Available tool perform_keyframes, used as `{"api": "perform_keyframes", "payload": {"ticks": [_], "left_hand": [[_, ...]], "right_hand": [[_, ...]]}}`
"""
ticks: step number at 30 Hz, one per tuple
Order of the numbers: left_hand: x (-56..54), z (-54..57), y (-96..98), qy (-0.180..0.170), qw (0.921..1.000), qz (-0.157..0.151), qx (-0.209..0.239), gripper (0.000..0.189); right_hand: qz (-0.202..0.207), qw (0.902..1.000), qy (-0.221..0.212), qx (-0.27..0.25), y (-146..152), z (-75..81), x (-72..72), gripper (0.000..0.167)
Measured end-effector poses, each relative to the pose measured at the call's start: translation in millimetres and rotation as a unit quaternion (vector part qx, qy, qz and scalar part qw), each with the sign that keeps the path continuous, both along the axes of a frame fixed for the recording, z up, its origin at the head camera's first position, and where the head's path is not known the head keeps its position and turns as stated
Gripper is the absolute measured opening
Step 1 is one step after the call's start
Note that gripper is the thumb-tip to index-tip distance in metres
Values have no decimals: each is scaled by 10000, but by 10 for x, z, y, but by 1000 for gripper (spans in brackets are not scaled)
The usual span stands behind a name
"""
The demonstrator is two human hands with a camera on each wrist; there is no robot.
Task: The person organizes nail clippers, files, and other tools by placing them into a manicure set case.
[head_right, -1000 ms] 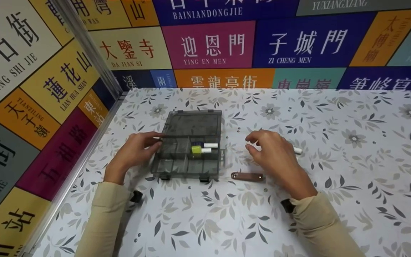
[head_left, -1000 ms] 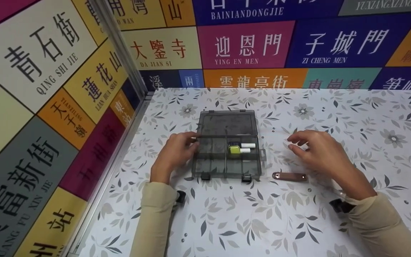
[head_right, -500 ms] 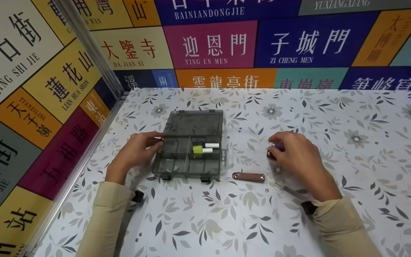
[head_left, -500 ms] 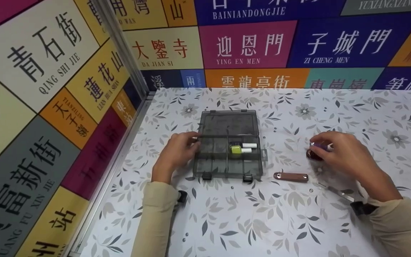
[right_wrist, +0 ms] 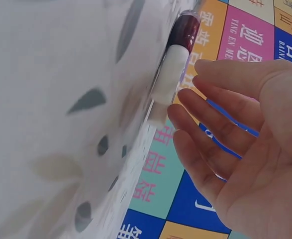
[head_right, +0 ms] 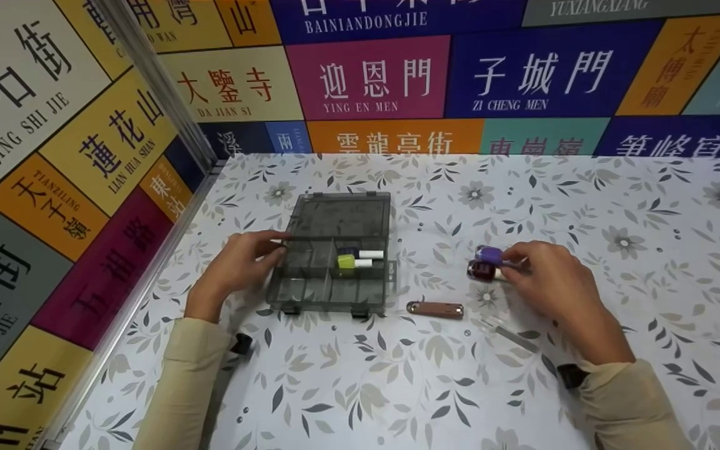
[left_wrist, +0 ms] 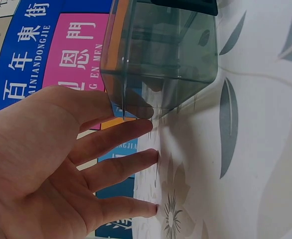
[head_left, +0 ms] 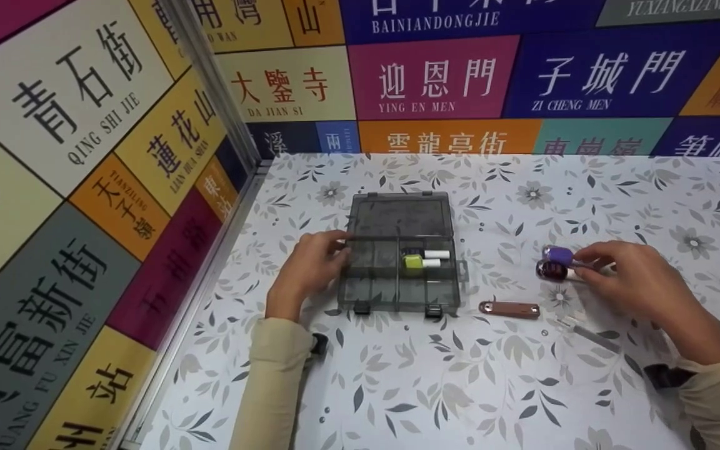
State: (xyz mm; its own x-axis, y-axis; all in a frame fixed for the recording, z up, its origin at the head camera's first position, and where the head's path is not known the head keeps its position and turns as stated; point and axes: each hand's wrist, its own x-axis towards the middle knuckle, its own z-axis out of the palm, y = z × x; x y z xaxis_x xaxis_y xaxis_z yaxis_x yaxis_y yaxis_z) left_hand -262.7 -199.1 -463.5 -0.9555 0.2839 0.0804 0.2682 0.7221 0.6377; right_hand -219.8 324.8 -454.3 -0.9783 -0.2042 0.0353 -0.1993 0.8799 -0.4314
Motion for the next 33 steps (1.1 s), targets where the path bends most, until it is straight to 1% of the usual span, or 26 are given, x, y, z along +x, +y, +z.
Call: {"api": "perform_keyframes", "payload": {"ticks": [3, 7, 11, 15, 18, 26, 33], "left_hand": [[-6, -5, 2, 21, 10000, -3, -24, 35], [-8, -5, 1, 110, 9999, -17, -45, 34], [-6, -2, 3, 175, 9998, -42, -45, 33], [-2, 4, 7, 135, 9999, -35, -36, 34], [0, 5, 7, 136, 9999, -28, -52, 35], [-6, 8, 11, 105, 9999, -88, -71, 34], [-9, 0, 4, 85, 9999, -59, -35, 34]], "right_hand": [[81, 10000, 53, -14, 39, -4, 6, 27], [100, 9999, -31, -48, 80, -9, 2, 25], [201, 9997, -145, -44, 94, -28, -3, 28], [312, 9993, -192, -53, 102, -54, -7, 31], [298, 9993, -219, -44, 108, -64, -10, 31], [387, 9992, -123, -66, 103, -88, -19, 29], [307, 9994, -51, -115, 79, -102, -14, 33]]}}
